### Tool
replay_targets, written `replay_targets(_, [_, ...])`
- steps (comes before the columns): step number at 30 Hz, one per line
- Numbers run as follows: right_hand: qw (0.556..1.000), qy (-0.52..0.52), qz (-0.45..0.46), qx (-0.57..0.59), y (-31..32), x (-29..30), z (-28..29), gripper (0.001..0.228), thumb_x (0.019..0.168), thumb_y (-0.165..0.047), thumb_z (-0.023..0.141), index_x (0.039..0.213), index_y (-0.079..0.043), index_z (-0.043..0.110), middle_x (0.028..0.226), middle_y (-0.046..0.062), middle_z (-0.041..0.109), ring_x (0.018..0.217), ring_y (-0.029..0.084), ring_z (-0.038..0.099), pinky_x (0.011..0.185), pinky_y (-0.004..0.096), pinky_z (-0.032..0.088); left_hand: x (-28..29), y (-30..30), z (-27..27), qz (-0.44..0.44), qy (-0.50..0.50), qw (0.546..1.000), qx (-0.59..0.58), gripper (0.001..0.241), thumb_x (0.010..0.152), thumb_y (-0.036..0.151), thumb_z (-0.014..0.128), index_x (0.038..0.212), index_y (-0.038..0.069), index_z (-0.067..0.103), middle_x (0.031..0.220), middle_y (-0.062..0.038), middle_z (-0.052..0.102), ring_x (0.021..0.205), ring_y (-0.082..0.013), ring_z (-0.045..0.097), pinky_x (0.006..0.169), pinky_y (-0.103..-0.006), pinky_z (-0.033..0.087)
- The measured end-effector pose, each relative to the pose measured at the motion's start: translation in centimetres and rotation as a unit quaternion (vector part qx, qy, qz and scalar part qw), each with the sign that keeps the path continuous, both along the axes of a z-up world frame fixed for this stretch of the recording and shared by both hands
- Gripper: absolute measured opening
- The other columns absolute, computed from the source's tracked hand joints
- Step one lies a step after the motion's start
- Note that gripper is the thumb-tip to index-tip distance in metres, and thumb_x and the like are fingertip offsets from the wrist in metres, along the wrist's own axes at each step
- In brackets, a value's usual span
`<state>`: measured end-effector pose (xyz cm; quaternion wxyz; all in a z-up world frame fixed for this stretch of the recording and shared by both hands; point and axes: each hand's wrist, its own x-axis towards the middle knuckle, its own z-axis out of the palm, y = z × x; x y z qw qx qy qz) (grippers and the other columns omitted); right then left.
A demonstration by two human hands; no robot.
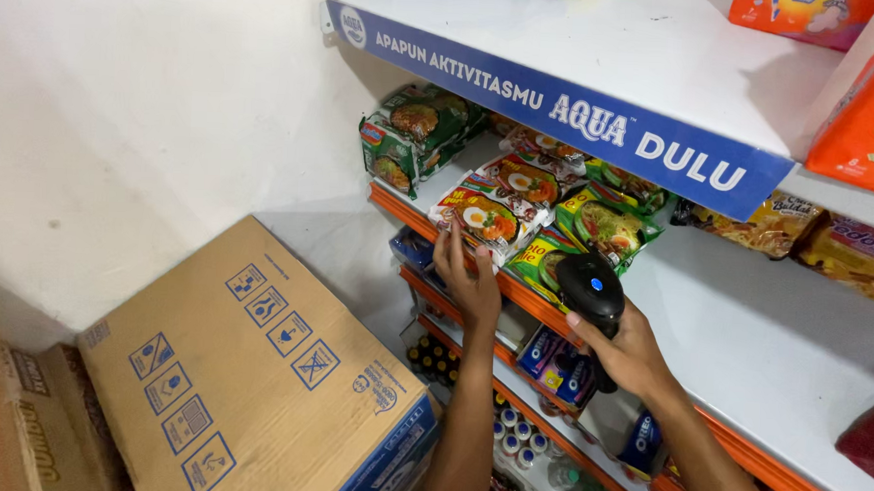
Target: The person scans the barcodes on instant noodle packets using a handheld barcode scanner.
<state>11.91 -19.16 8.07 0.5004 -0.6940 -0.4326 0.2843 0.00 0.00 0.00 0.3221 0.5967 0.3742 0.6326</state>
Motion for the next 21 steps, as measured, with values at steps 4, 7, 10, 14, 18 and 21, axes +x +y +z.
replay_targets(4, [1.000, 0.007, 0.009, 0.020, 0.2, 0.6, -1.1, 0.040, 0.089, -0.029, 0.075, 0.118, -0.003, 0.064, 0.081, 0.008, 0.068, 0.063, 0.016, 0.066, 0.059, 0.035, 0.057, -0.3, 0.0, 0.7, 0.018, 0.034, 0.999, 0.012, 0.060, 0.105, 0.041, 0.054, 0.158, 0.014, 0.044, 0.157, -0.019, 0.032, 0.144, -0.0381, 0.038, 0.115, -0.0513, 0.040])
replay_targets(7, [1.000, 0.018, 0.008, 0.022, 0.0, 0.9, -1.2, 0.035, 0.090, -0.027, 0.075, 0.112, -0.002, 0.066, 0.077, 0.006, 0.069, 0.062, 0.015, 0.065, 0.059, 0.034, 0.055, -0.4, -0.4, 1.3, 0.032, 0.035, 0.998, 0.034, 0.058, 0.105, 0.036, 0.057, 0.157, 0.014, 0.047, 0.156, -0.020, 0.035, 0.143, -0.0386, 0.041, 0.116, -0.0526, 0.038])
replay_targets(10, [0.997, 0.041, 0.019, 0.054, 0.2, 0.7, -0.8, 0.034, 0.089, -0.024, 0.075, 0.114, -0.003, 0.065, 0.078, 0.004, 0.068, 0.061, 0.014, 0.064, 0.058, 0.033, 0.055, -0.4, -1.2, 2.3, -0.001, 0.015, 1.000, 0.005, 0.057, 0.105, 0.030, 0.056, 0.158, 0.014, 0.044, 0.157, -0.020, 0.034, 0.142, -0.0389, 0.041, 0.112, -0.0515, 0.040])
replay_targets(14, [0.997, 0.037, 0.023, 0.065, -0.6, 0.1, -0.4, 0.032, 0.091, -0.022, 0.075, 0.115, -0.002, 0.064, 0.080, 0.005, 0.070, 0.066, 0.013, 0.066, 0.062, 0.032, 0.057, -0.1, -4.7, 3.1, 0.035, -0.036, 0.999, 0.007, 0.057, 0.106, 0.027, 0.056, 0.158, 0.011, 0.039, 0.159, -0.020, 0.027, 0.138, -0.0346, 0.045, 0.108, -0.0478, 0.043])
replay_targets(18, [0.979, 0.099, 0.066, 0.169, -5.4, -0.2, -1.3, 0.032, 0.092, -0.018, 0.074, 0.117, -0.002, 0.062, 0.094, 0.004, 0.071, 0.081, 0.011, 0.070, 0.073, 0.030, 0.060, 0.0, -10.9, 1.4, 0.016, -0.092, 0.993, -0.066, 0.046, 0.107, 0.028, 0.051, 0.147, 0.005, 0.046, 0.148, -0.017, 0.038, 0.121, -0.0266, 0.055, 0.099, -0.0421, 0.049])
replay_targets(21, [0.980, 0.088, 0.034, 0.174, -13.5, -0.3, -3.2, 0.034, 0.091, -0.017, 0.075, 0.119, -0.004, 0.062, 0.101, 0.002, 0.070, 0.090, 0.010, 0.067, 0.081, 0.029, 0.057, 1.3, -18.1, -1.8, -0.180, -0.170, 0.968, -0.044, 0.035, 0.112, 0.029, 0.048, 0.132, 0.001, 0.056, 0.123, -0.014, 0.063, 0.110, -0.0218, 0.063, 0.099, -0.0368, 0.051])
